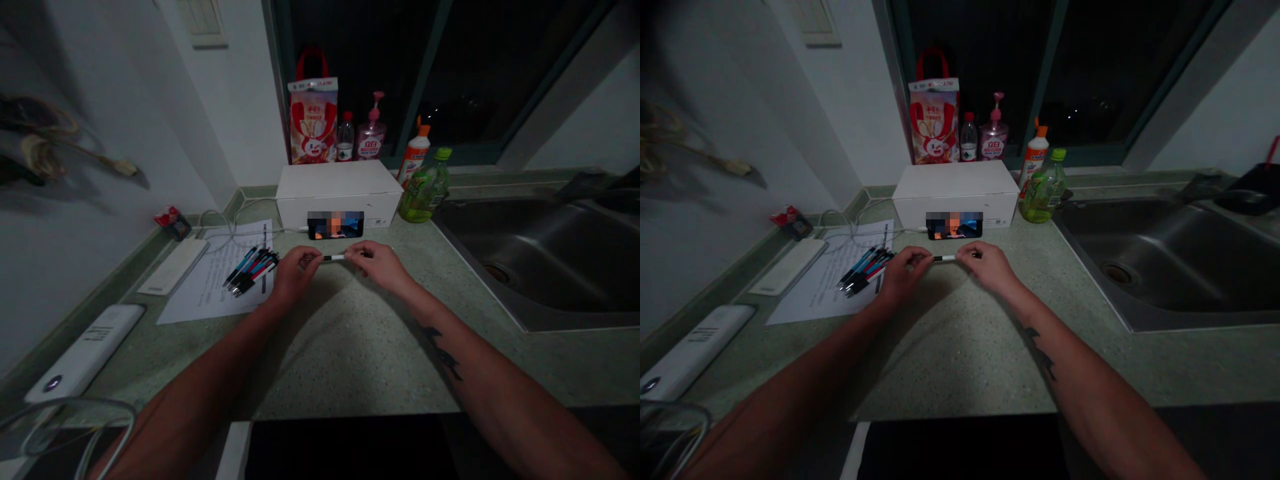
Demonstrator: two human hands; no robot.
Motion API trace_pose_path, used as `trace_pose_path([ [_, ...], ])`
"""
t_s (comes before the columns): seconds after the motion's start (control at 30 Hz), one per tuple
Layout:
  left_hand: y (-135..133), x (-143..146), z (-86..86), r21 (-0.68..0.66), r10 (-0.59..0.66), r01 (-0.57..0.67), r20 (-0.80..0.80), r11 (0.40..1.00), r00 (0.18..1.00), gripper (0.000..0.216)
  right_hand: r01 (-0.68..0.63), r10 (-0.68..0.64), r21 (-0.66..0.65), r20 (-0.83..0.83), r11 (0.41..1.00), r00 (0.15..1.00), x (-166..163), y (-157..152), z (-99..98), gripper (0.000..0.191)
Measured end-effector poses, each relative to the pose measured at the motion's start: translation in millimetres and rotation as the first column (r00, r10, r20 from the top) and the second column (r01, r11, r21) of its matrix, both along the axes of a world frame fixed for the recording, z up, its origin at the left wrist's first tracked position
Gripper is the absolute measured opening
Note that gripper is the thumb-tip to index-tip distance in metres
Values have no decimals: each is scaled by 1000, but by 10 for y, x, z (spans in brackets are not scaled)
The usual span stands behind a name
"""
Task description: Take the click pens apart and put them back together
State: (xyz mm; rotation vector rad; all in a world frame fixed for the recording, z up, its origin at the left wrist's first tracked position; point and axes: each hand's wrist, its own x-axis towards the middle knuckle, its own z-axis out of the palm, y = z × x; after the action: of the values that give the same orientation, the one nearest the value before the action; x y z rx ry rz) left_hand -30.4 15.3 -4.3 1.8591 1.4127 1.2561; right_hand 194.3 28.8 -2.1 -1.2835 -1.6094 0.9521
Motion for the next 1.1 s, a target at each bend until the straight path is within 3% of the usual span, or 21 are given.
trace_pose_path([
  [0.13,-35,44,-46,-16,-114,114,20,993,993,2,86,-89,-24,-342,996,936,-32,28,-4,51],
  [0.23,-78,88,-54,-22,-172,172,15,985,985,4,131,-124,-16,-442,991,888,-58,14,24,65],
  [0.43,-157,142,-54,-30,-293,292,-9,956,956,6,82,-113,-88,-444,993,889,-136,-31,35,80],
  [0.6,-171,152,-79,-76,-307,306,-7,949,952,5,60,-84,-70,-399,996,913,-161,-57,44,79],
  [0.77,-165,152,-89,-67,-316,316,2,946,949,6,70,-78,-37,-389,997,918,-152,-83,63,91],
  [1.1,-163,142,-100,-39,-339,338,-13,940,941,5,33,-50,-50,-396,998,917,-135,-59,46,83],
])
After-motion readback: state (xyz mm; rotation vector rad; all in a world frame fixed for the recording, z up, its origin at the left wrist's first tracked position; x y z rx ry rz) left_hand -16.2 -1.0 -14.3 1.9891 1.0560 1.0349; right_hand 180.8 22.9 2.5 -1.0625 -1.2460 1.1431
